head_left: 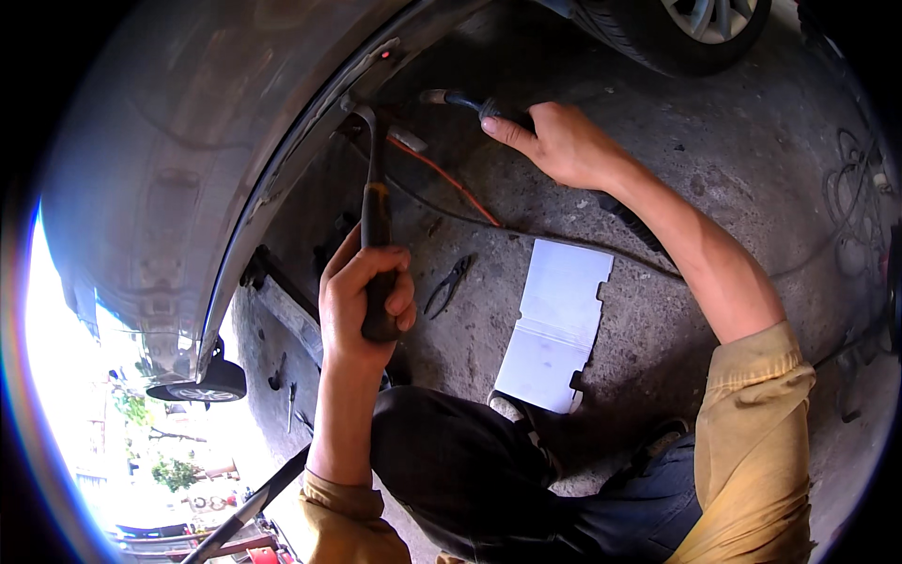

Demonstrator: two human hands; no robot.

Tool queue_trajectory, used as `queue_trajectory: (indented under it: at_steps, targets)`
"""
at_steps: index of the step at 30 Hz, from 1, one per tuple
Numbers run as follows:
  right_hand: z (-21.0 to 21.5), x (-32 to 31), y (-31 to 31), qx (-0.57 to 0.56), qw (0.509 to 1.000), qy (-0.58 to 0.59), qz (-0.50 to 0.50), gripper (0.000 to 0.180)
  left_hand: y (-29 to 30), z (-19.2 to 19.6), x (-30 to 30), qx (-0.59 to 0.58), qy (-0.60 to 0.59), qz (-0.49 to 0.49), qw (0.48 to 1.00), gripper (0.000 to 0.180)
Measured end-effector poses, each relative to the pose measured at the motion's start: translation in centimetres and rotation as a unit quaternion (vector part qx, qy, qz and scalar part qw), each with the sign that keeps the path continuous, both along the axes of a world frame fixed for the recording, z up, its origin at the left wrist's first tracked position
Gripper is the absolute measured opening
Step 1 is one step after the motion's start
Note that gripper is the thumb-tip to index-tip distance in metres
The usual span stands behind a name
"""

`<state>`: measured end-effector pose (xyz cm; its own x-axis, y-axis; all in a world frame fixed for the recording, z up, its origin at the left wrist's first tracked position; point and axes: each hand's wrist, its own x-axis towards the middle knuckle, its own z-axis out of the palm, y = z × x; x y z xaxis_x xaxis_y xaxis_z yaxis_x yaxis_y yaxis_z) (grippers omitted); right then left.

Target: The person welds a section of a car's undercarriage using a welding torch and a hammer. They repeatedly weld the metal seam, then use the hammer to tap and shape the area. The person also adjusts their shirt to touch their stomach area during the process.

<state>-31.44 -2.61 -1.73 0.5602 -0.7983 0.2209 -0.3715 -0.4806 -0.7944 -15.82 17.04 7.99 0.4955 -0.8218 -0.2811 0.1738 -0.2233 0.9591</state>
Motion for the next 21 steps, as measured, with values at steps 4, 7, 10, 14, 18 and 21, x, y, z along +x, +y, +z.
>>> queue_trajectory:
  at_steps: [4,7,10,14,18,21]
  targets:
    - [-0.08,-0.09,-0.05,-0.003,1.000,-0.001,-0.005,0.082,-0.20,0.04,-0.20,-0.009,-0.019,-0.002,1.000,0.032]
    - [0.12,-0.09,0.18,-0.009,1.000,0.007,-0.007,0.082,-0.15,0.13,-0.34,-0.006,-0.024,0.005,1.000,0.032]
    - [0.21,-0.10,0.29,-0.011,1.000,0.005,-0.007,0.082,-0.06,0.09,-0.29,-0.002,-0.021,-0.001,1.000,0.037]
    - [0.23,-0.11,0.32,-0.012,1.000,0.005,-0.003,0.083,-0.16,-0.11,-0.62,-0.001,-0.020,0.009,1.000,0.045]
    - [0.16,-0.06,0.36,-0.033,0.999,-0.003,-0.008,0.083,-0.33,-0.11,-0.59,-0.010,-0.033,0.006,0.999,0.048]
    - [0.17,0.03,0.01,0.018,1.000,-0.001,0.005,0.077,-0.50,-0.20,-0.72,-0.013,-0.038,0.010,0.999,0.047]
